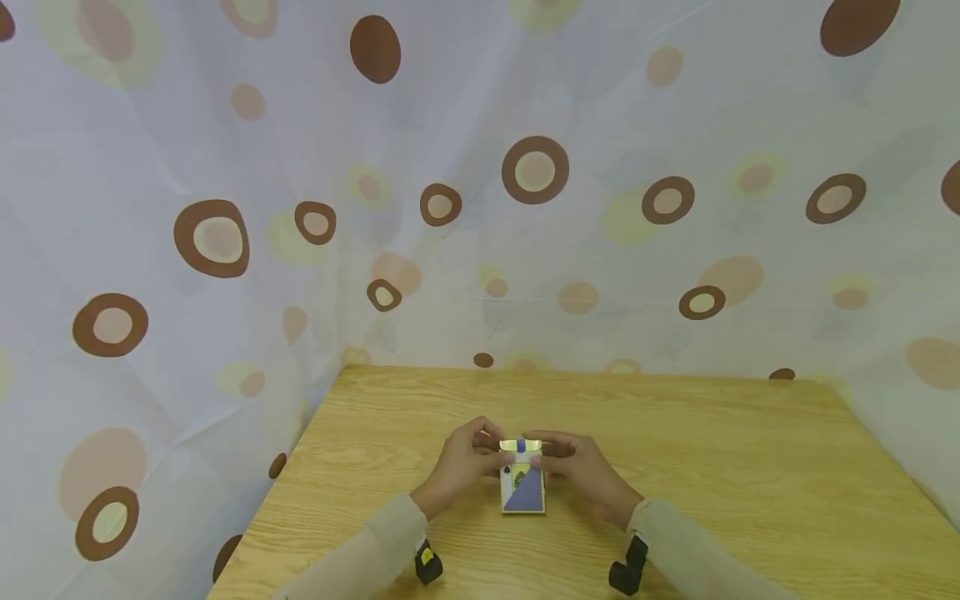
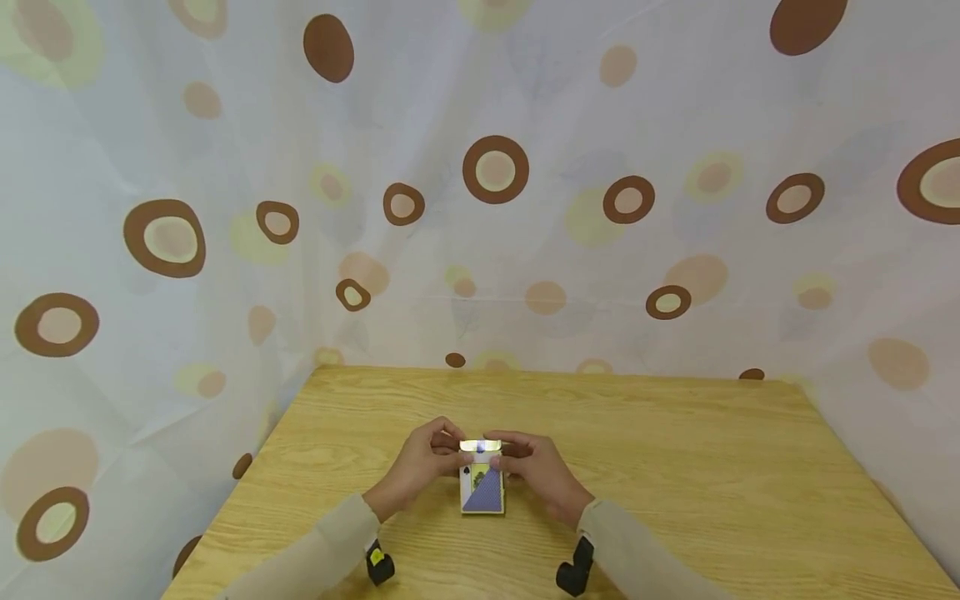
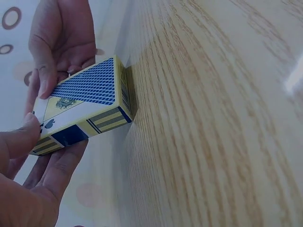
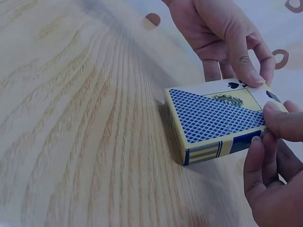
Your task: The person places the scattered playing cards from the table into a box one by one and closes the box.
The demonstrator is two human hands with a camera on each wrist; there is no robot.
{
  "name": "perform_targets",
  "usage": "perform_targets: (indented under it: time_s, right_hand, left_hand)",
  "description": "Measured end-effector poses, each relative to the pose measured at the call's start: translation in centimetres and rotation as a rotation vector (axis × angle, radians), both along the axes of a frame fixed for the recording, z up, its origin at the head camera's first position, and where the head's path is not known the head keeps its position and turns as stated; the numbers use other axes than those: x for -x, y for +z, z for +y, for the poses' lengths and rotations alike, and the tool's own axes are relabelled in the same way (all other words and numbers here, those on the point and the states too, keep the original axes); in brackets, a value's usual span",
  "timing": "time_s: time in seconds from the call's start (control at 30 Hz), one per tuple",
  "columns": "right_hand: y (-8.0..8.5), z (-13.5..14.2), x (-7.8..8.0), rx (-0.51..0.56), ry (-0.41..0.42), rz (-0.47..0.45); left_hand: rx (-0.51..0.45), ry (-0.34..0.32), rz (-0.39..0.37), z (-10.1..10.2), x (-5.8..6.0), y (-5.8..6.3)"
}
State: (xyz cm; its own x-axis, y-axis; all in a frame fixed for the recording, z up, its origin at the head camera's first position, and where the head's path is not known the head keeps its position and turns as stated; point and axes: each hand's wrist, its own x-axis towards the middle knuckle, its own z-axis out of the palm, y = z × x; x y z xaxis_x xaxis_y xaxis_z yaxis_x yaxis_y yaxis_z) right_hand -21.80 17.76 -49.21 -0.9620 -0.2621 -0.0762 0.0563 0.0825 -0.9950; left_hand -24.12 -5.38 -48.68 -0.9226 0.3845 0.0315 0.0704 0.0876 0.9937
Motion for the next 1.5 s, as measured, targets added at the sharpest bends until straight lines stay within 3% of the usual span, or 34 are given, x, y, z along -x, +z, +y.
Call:
perform_targets:
  time_s: [0.3,0.6,0.8,1.13,1.33,1.5]
  right_hand:
    - [0.3,0.3,0.1,-0.005,0.038,-0.039]
    - [0.9,-0.3,0.5,-0.094,-0.052,0.017]
    - [0.9,-0.4,0.7,-0.1,-0.057,0.011]
    - [0.0,0.3,1.2,-0.005,0.012,-0.064]
    - [-0.1,1.0,1.3,-0.003,0.101,-0.01]
    - [-0.5,1.3,0.9,-0.077,0.165,0.052]
  left_hand:
    - [-0.024,0.0,0.005,0.1,-0.1,-0.1]
    - [-0.003,-0.007,0.028,0.4,-0.2,-0.2]
    - [-0.02,-0.007,0.009,0.4,-0.2,-0.2]
    - [-0.016,-0.004,0.012,0.3,-0.1,-0.3]
    - [0.032,0.036,0.031,0.5,-0.1,-0.3]
    - [0.058,0.069,0.03,0.4,-0.1,-0.3]
